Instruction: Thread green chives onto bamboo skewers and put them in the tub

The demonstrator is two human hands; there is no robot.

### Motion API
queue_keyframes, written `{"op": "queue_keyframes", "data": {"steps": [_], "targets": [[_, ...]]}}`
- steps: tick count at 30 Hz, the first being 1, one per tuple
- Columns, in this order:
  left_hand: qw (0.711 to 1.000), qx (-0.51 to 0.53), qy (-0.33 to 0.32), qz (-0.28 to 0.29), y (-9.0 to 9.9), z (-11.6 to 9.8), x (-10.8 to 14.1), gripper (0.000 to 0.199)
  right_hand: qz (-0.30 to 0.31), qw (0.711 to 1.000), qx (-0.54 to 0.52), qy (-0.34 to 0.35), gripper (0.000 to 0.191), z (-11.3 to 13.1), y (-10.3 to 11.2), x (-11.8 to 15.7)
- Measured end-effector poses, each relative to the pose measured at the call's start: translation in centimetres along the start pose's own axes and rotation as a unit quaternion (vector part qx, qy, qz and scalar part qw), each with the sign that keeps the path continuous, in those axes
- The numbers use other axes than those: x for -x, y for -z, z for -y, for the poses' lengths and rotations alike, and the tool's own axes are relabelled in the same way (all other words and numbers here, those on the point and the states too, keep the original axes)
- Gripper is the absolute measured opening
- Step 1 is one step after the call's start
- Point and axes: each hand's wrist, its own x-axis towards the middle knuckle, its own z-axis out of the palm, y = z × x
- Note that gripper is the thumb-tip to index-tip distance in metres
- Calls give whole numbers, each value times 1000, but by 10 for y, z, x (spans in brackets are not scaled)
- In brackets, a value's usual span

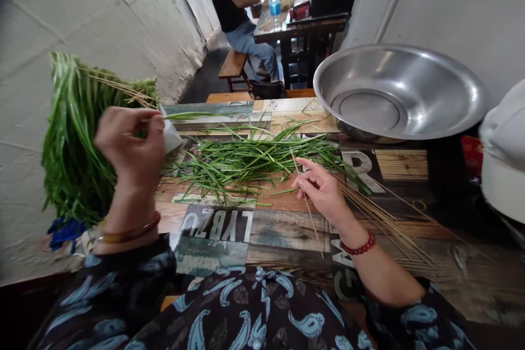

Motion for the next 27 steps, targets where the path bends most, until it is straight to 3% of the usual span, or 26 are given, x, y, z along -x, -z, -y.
{"op": "queue_keyframes", "data": {"steps": [2,4,5,7,9,12,15,21,24,27], "targets": [[996,-16,-26,-86,24,-13,-5,14,2,1000,-1,-3,46,-1,-1,1],[990,-14,-106,-92,31,-28,-5,11,3,1000,-2,-5,42,-1,-2,1],[986,-4,-151,-63,27,-35,-3,10,4,1000,-1,-4,41,-1,-2,1],[973,31,-224,51,6,-48,3,13,3,1000,0,-1,39,0,-3,0],[950,67,-251,174,-29,-58,12,20,2,1000,3,3,38,2,-3,0],[927,49,-238,285,-88,-67,19,20,3,1000,8,5,36,2,-2,-2],[916,21,-181,359,-135,-73,14,20,3,1000,9,6,35,-2,-2,-5],[898,-8,-141,418,-187,-71,-4,19,6,1000,10,17,34,-3,-2,-8],[890,-20,-141,434,-198,-65,0,14,15,1000,19,17,32,-1,-3,-8],[898,-34,-130,419,-195,-60,6,17,23,999,18,13,32,0,-4,-7]]}}
